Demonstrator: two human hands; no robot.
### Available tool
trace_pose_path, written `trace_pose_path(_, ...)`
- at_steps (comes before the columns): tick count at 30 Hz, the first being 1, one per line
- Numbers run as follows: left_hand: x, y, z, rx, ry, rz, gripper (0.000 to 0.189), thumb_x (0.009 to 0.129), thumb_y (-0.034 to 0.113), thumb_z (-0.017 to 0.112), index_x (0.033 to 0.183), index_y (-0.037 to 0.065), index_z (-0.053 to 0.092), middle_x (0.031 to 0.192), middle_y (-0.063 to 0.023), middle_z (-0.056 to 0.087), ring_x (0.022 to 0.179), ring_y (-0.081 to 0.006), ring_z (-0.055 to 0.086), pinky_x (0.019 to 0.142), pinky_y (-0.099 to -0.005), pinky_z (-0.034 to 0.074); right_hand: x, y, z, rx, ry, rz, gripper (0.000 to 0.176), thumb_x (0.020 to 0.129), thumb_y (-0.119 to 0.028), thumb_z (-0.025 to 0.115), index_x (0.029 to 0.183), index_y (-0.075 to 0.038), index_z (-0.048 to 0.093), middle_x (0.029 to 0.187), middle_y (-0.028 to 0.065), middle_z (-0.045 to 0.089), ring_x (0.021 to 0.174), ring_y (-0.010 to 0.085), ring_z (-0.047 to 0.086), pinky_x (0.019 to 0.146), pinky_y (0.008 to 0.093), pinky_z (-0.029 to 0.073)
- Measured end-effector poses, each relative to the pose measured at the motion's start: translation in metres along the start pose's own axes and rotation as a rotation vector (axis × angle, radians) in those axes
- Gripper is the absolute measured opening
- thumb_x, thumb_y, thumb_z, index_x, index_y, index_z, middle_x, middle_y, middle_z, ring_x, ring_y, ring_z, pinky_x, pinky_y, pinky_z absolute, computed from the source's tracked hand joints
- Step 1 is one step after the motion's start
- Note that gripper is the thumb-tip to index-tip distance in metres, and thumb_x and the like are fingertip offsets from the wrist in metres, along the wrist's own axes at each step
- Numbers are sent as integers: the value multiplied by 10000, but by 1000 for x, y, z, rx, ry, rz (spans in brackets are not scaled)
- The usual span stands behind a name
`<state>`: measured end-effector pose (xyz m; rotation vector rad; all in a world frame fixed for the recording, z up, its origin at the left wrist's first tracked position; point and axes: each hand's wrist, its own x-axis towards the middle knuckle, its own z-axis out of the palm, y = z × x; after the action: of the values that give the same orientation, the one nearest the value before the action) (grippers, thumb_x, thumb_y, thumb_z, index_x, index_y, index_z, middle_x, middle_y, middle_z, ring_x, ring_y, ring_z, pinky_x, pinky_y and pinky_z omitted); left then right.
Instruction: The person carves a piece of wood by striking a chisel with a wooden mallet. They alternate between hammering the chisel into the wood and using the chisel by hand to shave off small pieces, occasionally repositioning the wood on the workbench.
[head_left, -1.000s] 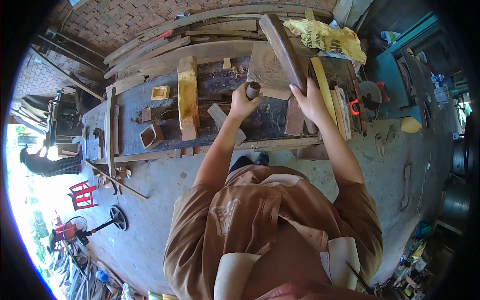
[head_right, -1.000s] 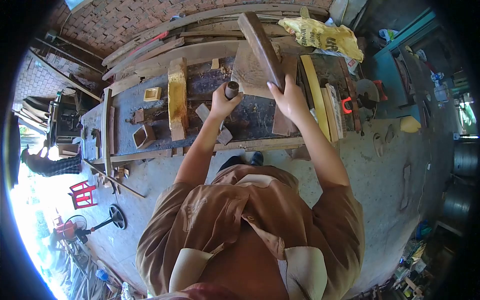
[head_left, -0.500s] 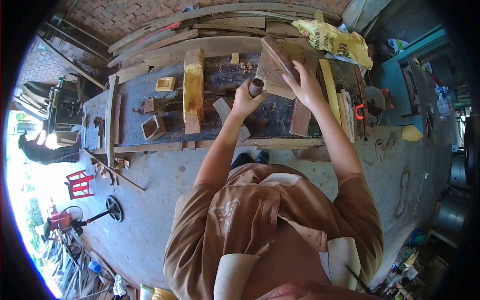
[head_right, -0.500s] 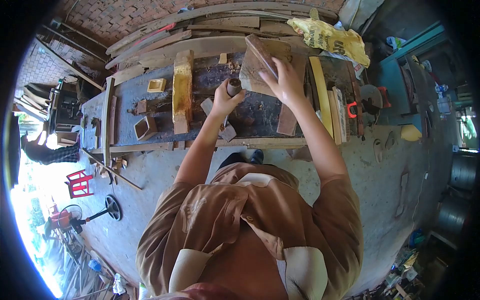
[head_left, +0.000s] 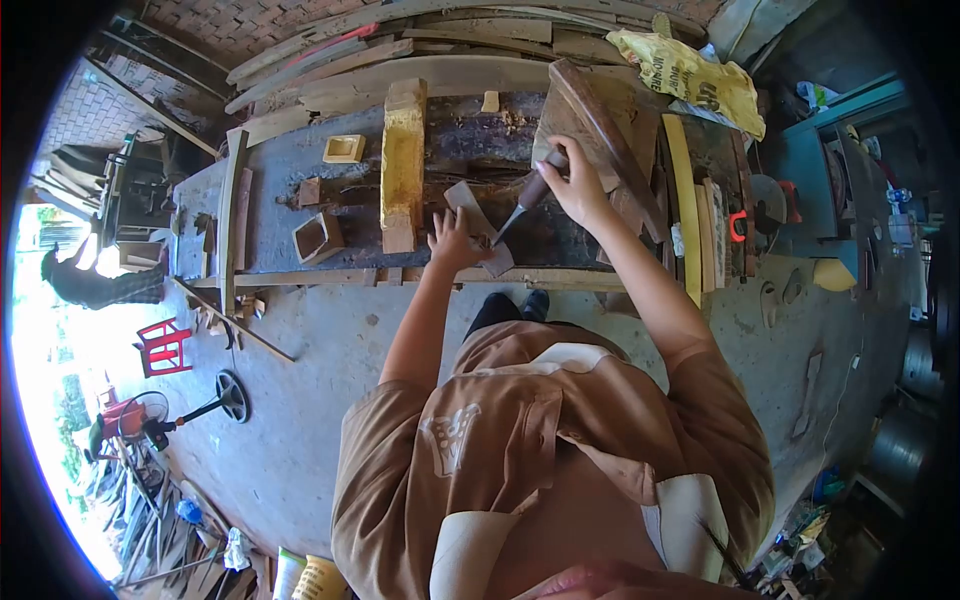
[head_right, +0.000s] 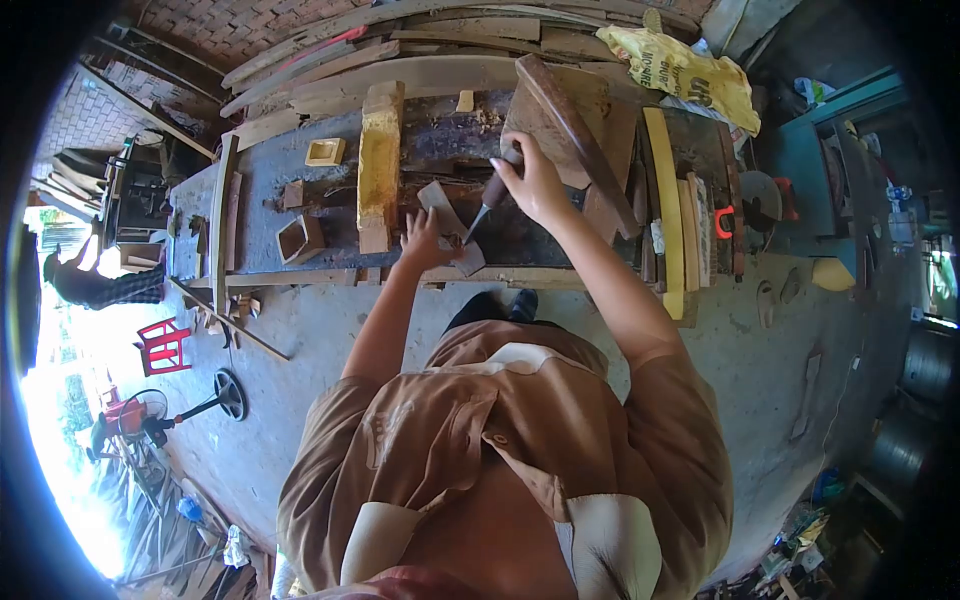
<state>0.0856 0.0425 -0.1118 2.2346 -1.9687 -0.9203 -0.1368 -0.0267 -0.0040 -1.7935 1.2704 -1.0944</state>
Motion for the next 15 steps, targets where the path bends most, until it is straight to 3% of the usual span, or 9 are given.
trace_pose_path(3,-11,-1,6,107,-129,20,1393,439,633,763,1410,67,-59,1470,-201,32,1362,-350,-10,983,-666,100,-8,4,-8,-11,1,69,378,817,-190,626,1132,-88,442,840,148,573,730,268,584,678,346,459)
trace_pose_path(8,-10,-4,11,158,-85,34,1395,439,654,748,1405,35,-45,1469,-199,44,1364,-342,-23,987,-665,80,-24,19,-12,-117,132,46,391,820,-199,625,1137,-70,437,930,177,563,769,281,581,702,348,458)
trace_pose_path(10,-9,-5,11,159,-87,42,1401,437,662,743,1403,25,-46,1468,-200,46,1364,-339,-24,989,-664,74,-29,33,-17,-85,155,194,397,821,-193,626,1140,-57,433,931,172,564,791,288,577,719,353,456)
trace_pose_path(12,-9,-4,13,168,-83,30,1405,438,670,737,1398,16,-52,1469,-197,42,1364,-340,-21,992,-664,59,-35,35,-21,-97,157,184,393,825,-200,628,1136,-55,436,921,162,558,747,248,590,663,328,468)
trace_pose_path(14,-11,-1,9,169,-91,27,1404,439,669,737,1398,15,-52,1469,-197,44,1364,-338,-22,994,-662,53,-40,-6,-29,-67,101,500,387,830,-201,629,1132,-51,438,906,141,546,688,193,595,602,287,484)
trace_pose_path(15,-11,-1,8,172,-97,20,1403,440,668,737,1398,15,-51,1469,-197,47,1364,-337,-24,995,-661,48,-46,6,-25,4,162,398,386,832,-194,629,1136,-52,437,894,114,536,651,152,589,579,243,500)
